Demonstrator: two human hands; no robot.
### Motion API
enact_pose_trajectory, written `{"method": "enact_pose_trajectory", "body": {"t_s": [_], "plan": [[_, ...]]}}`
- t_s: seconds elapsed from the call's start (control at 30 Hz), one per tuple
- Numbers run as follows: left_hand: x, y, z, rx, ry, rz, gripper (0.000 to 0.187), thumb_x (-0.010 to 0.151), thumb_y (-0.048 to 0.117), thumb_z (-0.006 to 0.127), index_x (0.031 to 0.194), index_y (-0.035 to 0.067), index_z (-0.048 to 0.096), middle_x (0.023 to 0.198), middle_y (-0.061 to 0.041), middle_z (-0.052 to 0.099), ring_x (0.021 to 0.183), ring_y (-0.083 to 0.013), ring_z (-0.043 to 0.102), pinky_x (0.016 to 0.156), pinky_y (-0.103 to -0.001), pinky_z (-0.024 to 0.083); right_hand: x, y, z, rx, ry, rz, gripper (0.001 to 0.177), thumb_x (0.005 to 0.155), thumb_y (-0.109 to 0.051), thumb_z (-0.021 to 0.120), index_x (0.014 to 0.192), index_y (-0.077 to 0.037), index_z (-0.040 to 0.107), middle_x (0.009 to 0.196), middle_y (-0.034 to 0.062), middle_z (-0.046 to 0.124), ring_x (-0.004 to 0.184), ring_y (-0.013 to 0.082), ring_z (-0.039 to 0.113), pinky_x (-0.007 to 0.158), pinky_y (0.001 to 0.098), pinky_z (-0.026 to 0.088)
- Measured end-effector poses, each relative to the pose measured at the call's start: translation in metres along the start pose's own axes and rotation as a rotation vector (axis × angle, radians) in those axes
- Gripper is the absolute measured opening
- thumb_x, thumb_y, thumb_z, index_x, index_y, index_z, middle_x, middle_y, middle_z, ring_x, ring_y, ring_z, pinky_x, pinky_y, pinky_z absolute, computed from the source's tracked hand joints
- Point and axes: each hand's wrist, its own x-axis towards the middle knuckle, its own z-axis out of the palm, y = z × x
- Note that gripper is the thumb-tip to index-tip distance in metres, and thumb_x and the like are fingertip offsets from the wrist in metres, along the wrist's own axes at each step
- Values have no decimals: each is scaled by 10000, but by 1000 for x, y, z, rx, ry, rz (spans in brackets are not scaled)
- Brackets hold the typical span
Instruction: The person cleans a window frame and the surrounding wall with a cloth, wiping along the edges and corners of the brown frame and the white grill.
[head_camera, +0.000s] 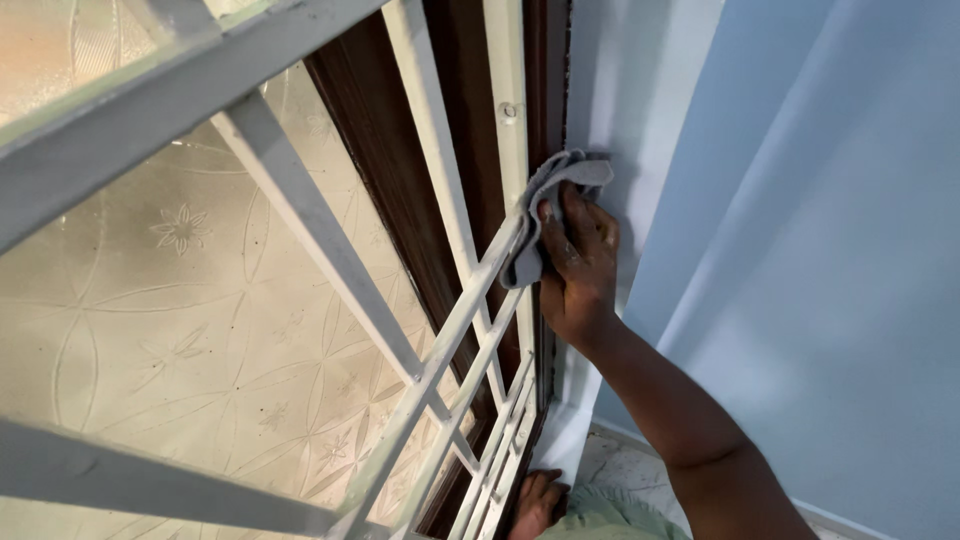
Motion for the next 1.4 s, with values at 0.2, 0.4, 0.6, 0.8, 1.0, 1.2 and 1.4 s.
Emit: {"method": "enact_pose_trajectory", "body": {"t_s": [0.2,0.4,0.6,0.8,1.0,1.2,1.4], "plan": [[-1,23,-17,92,44,-84,278,788,82,779,1059,32,754,1298,-120,672,1229,-340,569,1034,-465,436,-93,10,29,30,28,21,402,907,-82,672,1301,-11,644,1417,267,579,1326,433,561,1110,536,358],[4,37,-30,42,68,-122,261,800,64,744,1058,27,758,1276,-137,669,1212,-356,577,1022,-460,451,-257,29,44,115,-121,75,438,840,27,553,1277,23,592,1381,325,461,1212,503,496,1062,586,407],[4,32,-24,30,59,-125,242,809,37,714,1046,2,745,1254,-167,653,1188,-384,568,995,-480,457,-377,23,39,116,-461,361,392,772,2,670,1158,2,599,1281,326,471,1098,533,544,821,554,529],[4,48,-37,8,60,-157,193,849,64,719,1031,5,744,1220,-167,650,1149,-368,580,958,-465,470,-392,5,30,121,-664,446,370,830,41,621,1199,35,593,1305,252,496,949,452,647,721,493,564],[0,53,-46,72,71,-77,231,808,100,733,1022,14,741,1219,-148,675,1113,-353,599,946,-450,480,-376,5,29,210,-684,589,443,814,81,579,1245,7,514,1305,248,488,1016,439,619,788,489,539],[-8,50,-35,52,79,-110,194,820,112,740,1004,54,760,1240,-124,675,1131,-347,596,967,-453,470,-280,0,23,365,-320,589,460,845,123,464,1288,-2,466,1279,200,490,1138,372,568,1011,398,471],[-13,60,-34,4,74,-181,211,819,80,730,1024,45,763,1249,-131,663,1194,-363,569,1010,-476,453,-124,-14,0,401,-117,392,602,841,139,471,1426,2,498,1322,184,495,1235,344,532,1088,406,421]]}}
